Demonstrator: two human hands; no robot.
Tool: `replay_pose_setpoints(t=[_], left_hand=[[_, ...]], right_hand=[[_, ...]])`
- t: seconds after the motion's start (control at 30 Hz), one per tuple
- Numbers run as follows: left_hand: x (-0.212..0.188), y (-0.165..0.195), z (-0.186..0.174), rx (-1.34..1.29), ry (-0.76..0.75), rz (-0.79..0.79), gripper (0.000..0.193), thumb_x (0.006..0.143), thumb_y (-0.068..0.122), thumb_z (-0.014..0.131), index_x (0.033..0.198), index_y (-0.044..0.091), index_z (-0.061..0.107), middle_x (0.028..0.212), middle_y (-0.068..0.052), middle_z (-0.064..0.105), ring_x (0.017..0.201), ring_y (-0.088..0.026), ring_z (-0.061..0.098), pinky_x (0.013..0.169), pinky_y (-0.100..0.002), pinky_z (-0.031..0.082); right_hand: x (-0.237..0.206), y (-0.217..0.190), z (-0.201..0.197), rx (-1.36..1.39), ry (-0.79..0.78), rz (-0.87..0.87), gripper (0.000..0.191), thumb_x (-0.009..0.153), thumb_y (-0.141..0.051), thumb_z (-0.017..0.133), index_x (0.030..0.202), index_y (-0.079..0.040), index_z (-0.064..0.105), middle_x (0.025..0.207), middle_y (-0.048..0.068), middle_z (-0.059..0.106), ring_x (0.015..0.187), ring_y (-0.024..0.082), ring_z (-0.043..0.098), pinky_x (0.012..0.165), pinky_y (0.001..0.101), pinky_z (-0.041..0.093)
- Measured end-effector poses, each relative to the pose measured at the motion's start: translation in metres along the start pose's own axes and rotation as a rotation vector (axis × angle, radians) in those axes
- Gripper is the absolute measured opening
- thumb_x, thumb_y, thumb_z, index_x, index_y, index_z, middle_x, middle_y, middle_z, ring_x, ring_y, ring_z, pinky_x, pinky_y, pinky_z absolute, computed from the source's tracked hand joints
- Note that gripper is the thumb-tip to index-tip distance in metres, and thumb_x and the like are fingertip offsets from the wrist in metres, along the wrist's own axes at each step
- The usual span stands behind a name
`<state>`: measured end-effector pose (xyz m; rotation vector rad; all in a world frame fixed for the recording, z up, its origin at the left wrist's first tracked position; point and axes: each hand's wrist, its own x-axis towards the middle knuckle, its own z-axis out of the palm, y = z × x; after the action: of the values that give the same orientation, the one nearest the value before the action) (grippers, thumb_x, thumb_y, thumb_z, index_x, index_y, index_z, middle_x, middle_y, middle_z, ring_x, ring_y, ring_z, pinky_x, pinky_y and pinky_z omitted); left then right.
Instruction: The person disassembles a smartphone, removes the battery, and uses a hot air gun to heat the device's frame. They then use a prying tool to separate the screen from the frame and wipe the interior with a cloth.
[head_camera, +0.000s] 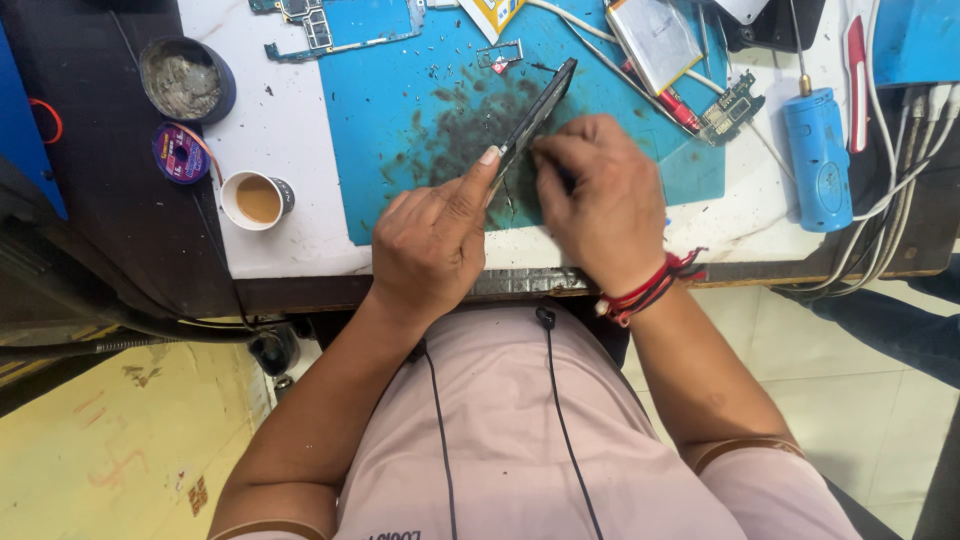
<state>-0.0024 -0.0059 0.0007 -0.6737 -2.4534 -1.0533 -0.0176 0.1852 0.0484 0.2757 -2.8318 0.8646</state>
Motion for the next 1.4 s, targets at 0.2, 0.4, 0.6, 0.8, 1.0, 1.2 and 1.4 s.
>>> replay_pose_setpoints(t=[0.2, 0.4, 0.6, 0.8, 1.0, 1.2, 1.4], left_hand=[[0.0, 0.001, -0.001, 0.012, 0.004, 0.016, 0.047, 0.099, 0.0, 0.073, 0.144, 0.008, 0.06, 0.109, -0.007, 0.075, 0.084, -0.022, 0.068, 0.075, -0.036, 0.052], [0.0, 0.001, 0.0, 0.013, 0.012, 0.022, 0.045, 0.101, 0.002, 0.073, 0.143, 0.007, 0.06, 0.11, -0.008, 0.076, 0.083, -0.022, 0.068, 0.074, -0.036, 0.052], [0.0, 0.0, -0.002, 0.005, -0.005, 0.021, 0.044, 0.101, 0.002, 0.073, 0.143, 0.006, 0.061, 0.11, -0.009, 0.076, 0.083, -0.023, 0.069, 0.074, -0.036, 0.052], [0.002, -0.001, -0.001, -0.003, 0.013, -0.018, 0.045, 0.101, 0.005, 0.075, 0.143, 0.008, 0.06, 0.104, -0.008, 0.075, 0.08, -0.023, 0.069, 0.072, -0.037, 0.052], [0.001, 0.0, -0.002, -0.039, 0.0, -0.034, 0.048, 0.099, 0.003, 0.077, 0.143, 0.007, 0.06, 0.102, -0.008, 0.076, 0.076, -0.021, 0.068, 0.069, -0.036, 0.05], [0.001, 0.0, -0.002, -0.029, 0.017, -0.019, 0.048, 0.099, 0.003, 0.076, 0.144, 0.009, 0.06, 0.106, -0.008, 0.076, 0.08, -0.021, 0.068, 0.072, -0.035, 0.052], [0.002, 0.0, -0.001, -0.026, 0.0, -0.023, 0.046, 0.098, 0.003, 0.076, 0.142, 0.007, 0.062, 0.106, -0.009, 0.076, 0.076, -0.022, 0.067, 0.069, -0.036, 0.051]], right_hand=[[-0.011, -0.016, 0.007, 0.009, -0.016, 0.017, 0.013, 0.09, -0.006, 0.074, 0.103, -0.005, 0.077, 0.099, 0.012, 0.068, 0.091, 0.033, 0.067, 0.077, 0.0429, 0.053], [-0.022, -0.028, 0.011, 0.084, -0.099, 0.02, 0.014, 0.086, -0.004, 0.071, 0.099, -0.004, 0.074, 0.102, 0.013, 0.066, 0.093, 0.035, 0.066, 0.08, 0.0443, 0.053], [-0.031, -0.045, 0.013, 0.179, -0.179, -0.025, 0.021, 0.08, -0.005, 0.071, 0.1, -0.003, 0.072, 0.101, 0.015, 0.065, 0.093, 0.038, 0.065, 0.078, 0.0455, 0.052], [-0.016, -0.01, -0.003, 0.124, 0.044, -0.047, 0.012, 0.093, -0.001, 0.071, 0.104, -0.004, 0.069, 0.103, 0.012, 0.069, 0.095, 0.033, 0.067, 0.083, 0.0421, 0.053], [0.01, 0.025, -0.002, -0.051, 0.166, -0.042, 0.009, 0.098, -0.002, 0.076, 0.105, -0.006, 0.073, 0.099, 0.01, 0.069, 0.093, 0.032, 0.068, 0.079, 0.0414, 0.052], [0.011, 0.019, 0.004, -0.143, 0.141, -0.059, 0.007, 0.097, -0.003, 0.074, 0.103, -0.007, 0.075, 0.099, 0.01, 0.069, 0.095, 0.033, 0.066, 0.081, 0.0427, 0.051], [-0.013, -0.017, 0.008, -0.144, 0.029, -0.061, 0.022, 0.083, -0.001, 0.069, 0.105, -0.006, 0.073, 0.104, 0.012, 0.069, 0.098, 0.034, 0.065, 0.082, 0.0443, 0.053]])
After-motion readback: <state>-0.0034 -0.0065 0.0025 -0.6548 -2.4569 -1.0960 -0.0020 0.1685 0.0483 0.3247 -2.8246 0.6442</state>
